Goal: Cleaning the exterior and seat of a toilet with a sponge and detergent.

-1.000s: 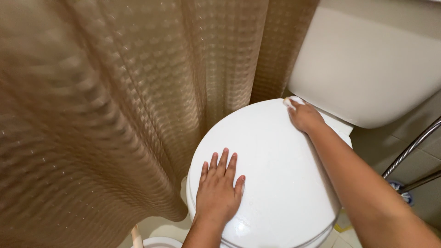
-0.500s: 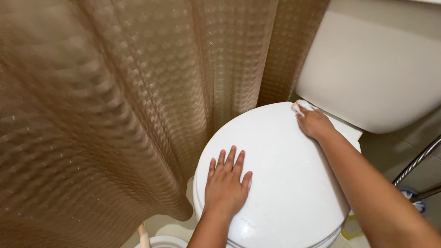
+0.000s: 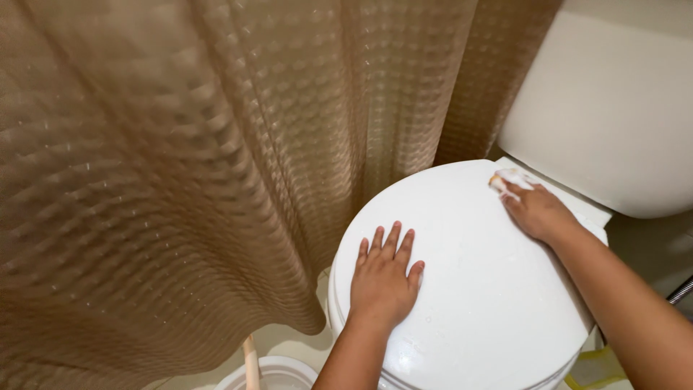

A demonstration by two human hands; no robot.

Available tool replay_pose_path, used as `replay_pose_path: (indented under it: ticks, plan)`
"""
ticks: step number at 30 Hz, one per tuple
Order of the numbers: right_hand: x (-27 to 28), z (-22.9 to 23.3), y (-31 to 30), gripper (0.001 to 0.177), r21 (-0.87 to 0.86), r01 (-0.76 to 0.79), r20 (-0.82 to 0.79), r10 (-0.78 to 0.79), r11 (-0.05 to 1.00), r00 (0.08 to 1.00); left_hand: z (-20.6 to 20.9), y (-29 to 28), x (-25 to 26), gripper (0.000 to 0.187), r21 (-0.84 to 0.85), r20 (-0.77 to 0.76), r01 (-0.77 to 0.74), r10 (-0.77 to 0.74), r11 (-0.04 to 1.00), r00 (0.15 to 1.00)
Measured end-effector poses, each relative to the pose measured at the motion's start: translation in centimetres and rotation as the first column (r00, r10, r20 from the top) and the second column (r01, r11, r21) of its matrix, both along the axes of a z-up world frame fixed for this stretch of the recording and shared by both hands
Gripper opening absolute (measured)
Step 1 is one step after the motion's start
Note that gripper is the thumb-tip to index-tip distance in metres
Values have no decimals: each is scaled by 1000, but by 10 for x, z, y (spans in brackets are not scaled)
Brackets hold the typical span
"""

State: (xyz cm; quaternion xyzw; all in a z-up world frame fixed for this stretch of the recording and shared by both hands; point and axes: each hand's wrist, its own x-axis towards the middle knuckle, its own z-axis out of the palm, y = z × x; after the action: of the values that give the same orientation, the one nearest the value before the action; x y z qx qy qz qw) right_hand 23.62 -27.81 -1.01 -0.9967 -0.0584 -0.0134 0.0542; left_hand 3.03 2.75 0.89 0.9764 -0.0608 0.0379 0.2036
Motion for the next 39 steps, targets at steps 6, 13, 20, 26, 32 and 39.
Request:
replay_pose_path:
  ticks: [6,13,20,26,32,39]
  plan:
    - [57,5,23,52,62,126,-24,-125,990,992,-5,-1,1,61,-23,42,19,-18,1000,999]
    - [46,1,65,46,-23,-94,78,96,995,992,-4,-1,5,61,-40,32,19,-18,999,999]
    - [53,9,45,60,29,128,-75,-126,991,989,-4,-6,4,62,20,-4,10,-10,1000,1000]
    - [44,-6,84,63,-46,11,34,-9,999,999,-4,-8,13,61,23,9,7,-7,1000,1000]
    - [-43,0,75,64,-86,-246,48,251,965,967,-7,-15,38,60,-2,42,-14,14,1000,999]
    - [-4,5,5,65,-24,149,-127,-151,989,980,-10,-17,43,59,-11,98,-5,6,1000,995]
